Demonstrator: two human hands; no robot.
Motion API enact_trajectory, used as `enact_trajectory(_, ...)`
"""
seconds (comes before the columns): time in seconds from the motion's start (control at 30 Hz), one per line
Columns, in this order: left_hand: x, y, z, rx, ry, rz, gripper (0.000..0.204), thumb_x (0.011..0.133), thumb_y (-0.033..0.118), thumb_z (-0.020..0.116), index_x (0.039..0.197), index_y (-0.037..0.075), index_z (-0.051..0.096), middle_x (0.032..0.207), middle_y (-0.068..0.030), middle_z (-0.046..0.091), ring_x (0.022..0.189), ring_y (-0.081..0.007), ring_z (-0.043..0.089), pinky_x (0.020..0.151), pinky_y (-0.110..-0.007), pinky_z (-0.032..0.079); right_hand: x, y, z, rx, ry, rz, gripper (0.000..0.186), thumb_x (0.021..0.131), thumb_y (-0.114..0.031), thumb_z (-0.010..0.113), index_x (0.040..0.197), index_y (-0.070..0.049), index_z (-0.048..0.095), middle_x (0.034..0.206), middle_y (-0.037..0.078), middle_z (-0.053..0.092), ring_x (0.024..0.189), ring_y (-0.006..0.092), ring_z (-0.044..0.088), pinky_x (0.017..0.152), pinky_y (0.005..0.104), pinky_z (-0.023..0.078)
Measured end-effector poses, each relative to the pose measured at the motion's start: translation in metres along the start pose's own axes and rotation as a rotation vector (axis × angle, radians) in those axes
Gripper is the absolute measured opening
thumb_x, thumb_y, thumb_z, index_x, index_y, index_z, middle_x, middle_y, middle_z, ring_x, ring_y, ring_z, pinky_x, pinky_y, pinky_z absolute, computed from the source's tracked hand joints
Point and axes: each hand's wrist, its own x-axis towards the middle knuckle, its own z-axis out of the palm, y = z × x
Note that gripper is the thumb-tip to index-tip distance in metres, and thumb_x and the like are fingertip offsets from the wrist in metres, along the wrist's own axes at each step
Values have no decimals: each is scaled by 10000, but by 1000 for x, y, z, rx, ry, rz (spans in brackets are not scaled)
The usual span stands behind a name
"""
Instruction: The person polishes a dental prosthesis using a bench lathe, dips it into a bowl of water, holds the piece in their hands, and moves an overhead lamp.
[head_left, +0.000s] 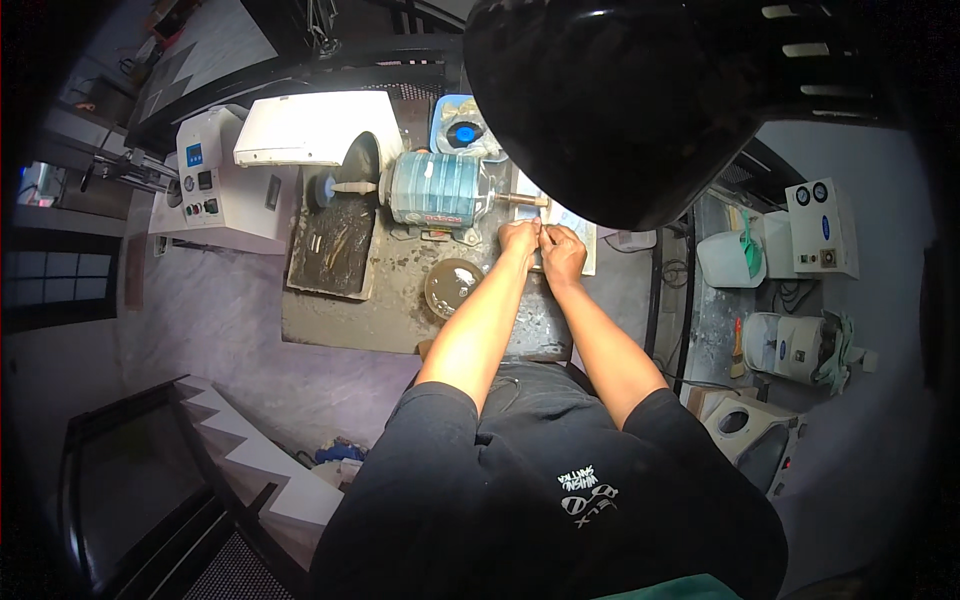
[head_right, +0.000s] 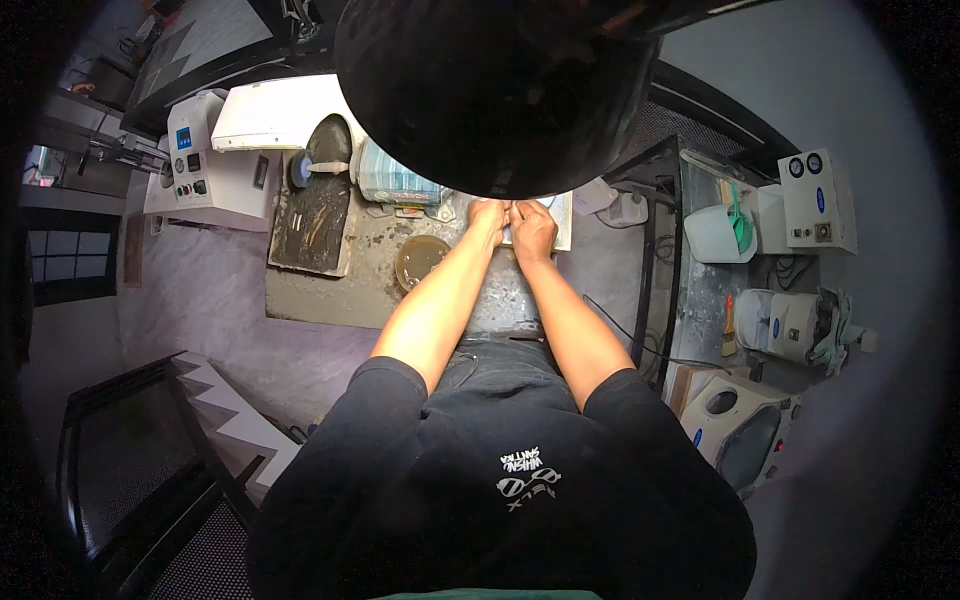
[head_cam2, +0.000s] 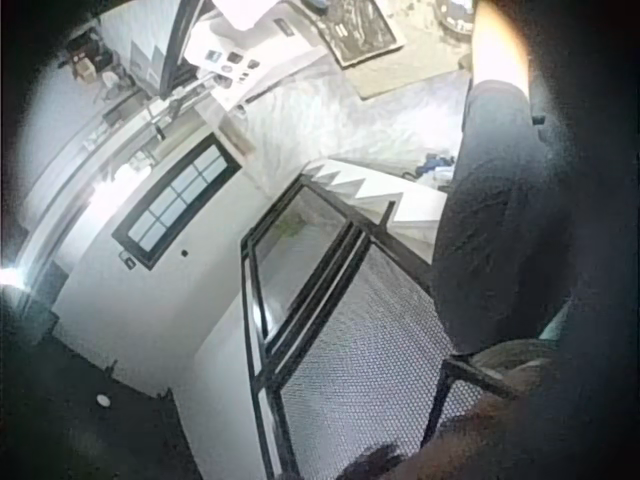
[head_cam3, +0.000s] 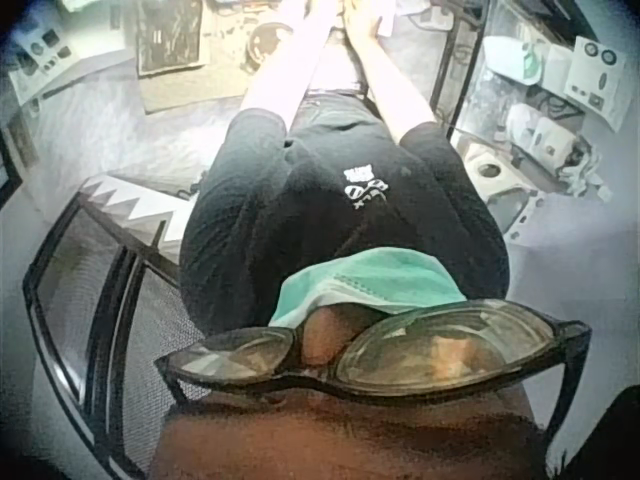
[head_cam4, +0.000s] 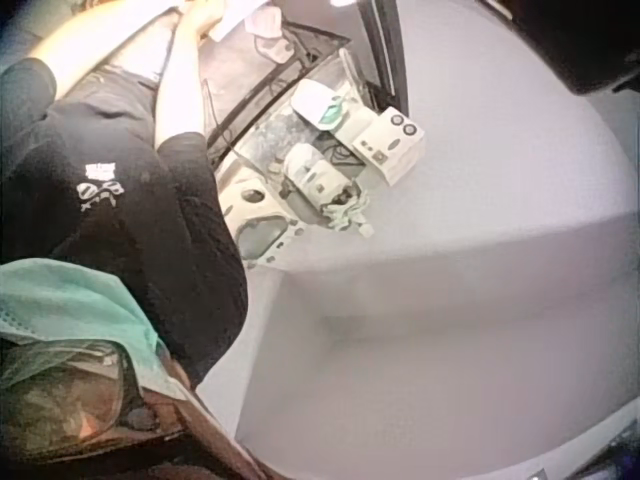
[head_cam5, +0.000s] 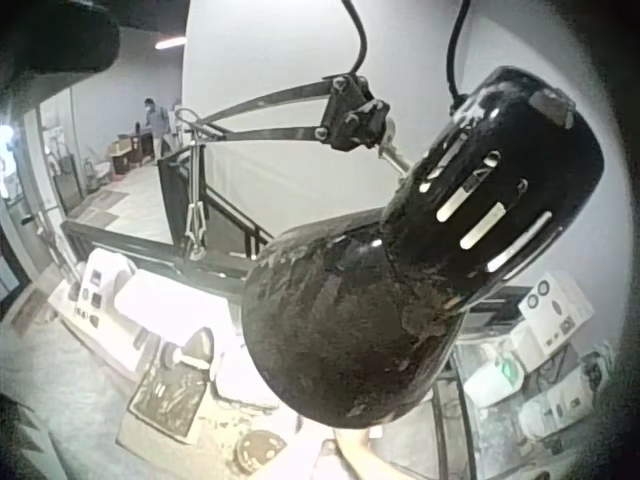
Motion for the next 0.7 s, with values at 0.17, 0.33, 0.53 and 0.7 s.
enact_trajectory(0.17,-2,3,2,57,19,-26,134,857,14,624,742,-45,662,665,-72,617,549,-122,540,482,-276,421,-1,-4,-1,-11,-12,50,118,782,-112,688,793,4,705,830,141,694,780,306,672,727,366,532)
enact_trajectory(0.33,1,-2,3,12,16,45,120,849,-8,577,788,-54,670,687,-90,636,557,-126,555,479,-265,418,-1,-3,-3,-10,18,-25,109,784,-106,696,809,0,706,857,142,697,803,298,673,734,371,532)
enact_trajectory(0.53,-22,-6,8,-15,-36,-4,105,879,-6,577,907,-68,657,742,-82,656,570,-115,571,507,-236,453,-12,16,-10,-13,34,-58,82,791,-95,679,802,-16,701,830,150,676,799,314,654,726,392,526)
enact_trajectory(0.7,-24,-8,3,-136,-75,-20,112,917,6,570,939,-67,652,774,-79,665,591,-121,588,533,-231,479,-8,15,-13,1,5,-118,91,784,-97,697,799,-7,701,836,146,682,800,304,659,726,382,530)
